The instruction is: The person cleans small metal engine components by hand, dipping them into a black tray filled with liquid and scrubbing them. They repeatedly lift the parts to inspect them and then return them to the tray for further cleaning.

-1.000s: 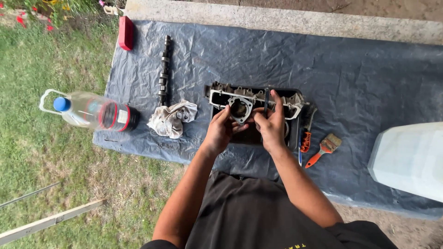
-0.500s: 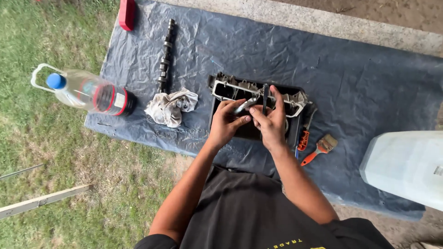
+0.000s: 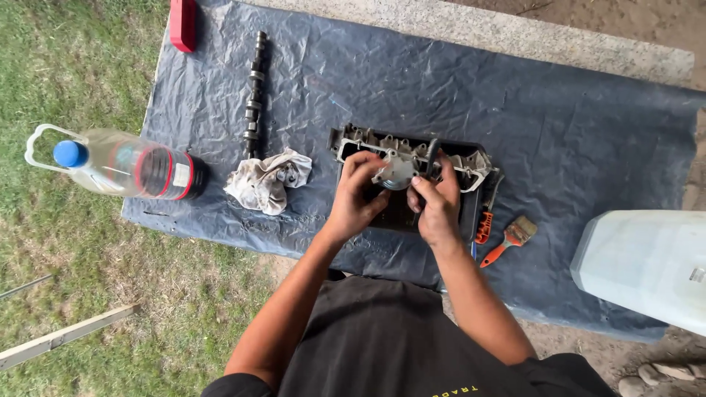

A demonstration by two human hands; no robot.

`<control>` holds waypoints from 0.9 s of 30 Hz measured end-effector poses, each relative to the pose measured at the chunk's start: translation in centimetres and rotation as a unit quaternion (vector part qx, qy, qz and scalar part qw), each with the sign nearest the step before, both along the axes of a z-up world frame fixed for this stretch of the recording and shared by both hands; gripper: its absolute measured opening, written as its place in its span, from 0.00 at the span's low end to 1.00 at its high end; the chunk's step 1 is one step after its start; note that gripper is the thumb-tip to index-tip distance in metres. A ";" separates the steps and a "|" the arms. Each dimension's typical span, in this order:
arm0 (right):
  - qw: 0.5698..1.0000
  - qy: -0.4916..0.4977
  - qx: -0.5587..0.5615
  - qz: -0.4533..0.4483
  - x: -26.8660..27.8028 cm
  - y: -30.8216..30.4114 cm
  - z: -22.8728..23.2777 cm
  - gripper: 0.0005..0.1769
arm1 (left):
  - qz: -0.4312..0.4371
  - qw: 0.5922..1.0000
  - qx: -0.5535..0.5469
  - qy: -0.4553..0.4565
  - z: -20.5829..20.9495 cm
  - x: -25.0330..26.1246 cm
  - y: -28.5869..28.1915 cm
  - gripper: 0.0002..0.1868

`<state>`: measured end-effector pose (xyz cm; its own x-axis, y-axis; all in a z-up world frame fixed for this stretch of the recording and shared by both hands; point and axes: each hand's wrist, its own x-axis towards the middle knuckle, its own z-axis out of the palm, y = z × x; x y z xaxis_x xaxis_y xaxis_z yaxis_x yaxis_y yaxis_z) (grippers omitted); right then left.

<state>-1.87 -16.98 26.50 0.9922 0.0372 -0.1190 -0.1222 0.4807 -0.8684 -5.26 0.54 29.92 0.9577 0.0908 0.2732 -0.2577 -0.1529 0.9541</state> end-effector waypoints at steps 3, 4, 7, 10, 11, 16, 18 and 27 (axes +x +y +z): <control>1.000 -0.006 0.018 -0.007 0.7 -0.1 0.8 0.40 | -0.048 0.973 -0.217 0.066 -1.5 0.4 -0.3 0.48; 1.000 -0.006 0.019 -0.011 0.7 0.1 1.2 0.40 | -0.052 0.973 -0.216 0.067 -1.4 0.6 0.2 0.48; 0.998 -0.037 0.043 -0.003 0.9 0.1 2.0 0.40 | -0.077 0.954 -0.273 0.095 -1.3 1.3 1.0 0.36; 0.998 -0.041 0.051 0.000 1.2 -0.2 1.7 0.41 | -0.084 0.946 -0.287 0.124 -1.1 1.7 0.8 0.32; 0.998 -0.044 0.053 0.000 1.2 -0.2 1.6 0.41 | -0.085 0.946 -0.285 0.131 -1.1 1.8 0.6 0.32; 0.998 -0.044 0.047 0.009 1.1 -0.1 3.0 0.39 | -0.077 0.949 -0.275 0.136 -1.6 2.8 -0.2 0.29; 1.000 -0.028 0.001 0.005 1.0 -0.3 2.0 0.39 | -0.068 0.952 -0.269 0.129 -0.9 2.9 -0.7 0.30; 0.997 -0.027 -0.062 0.027 0.2 -0.1 0.1 0.42 | 0.033 0.962 -0.195 0.187 -2.6 2.8 -1.3 0.18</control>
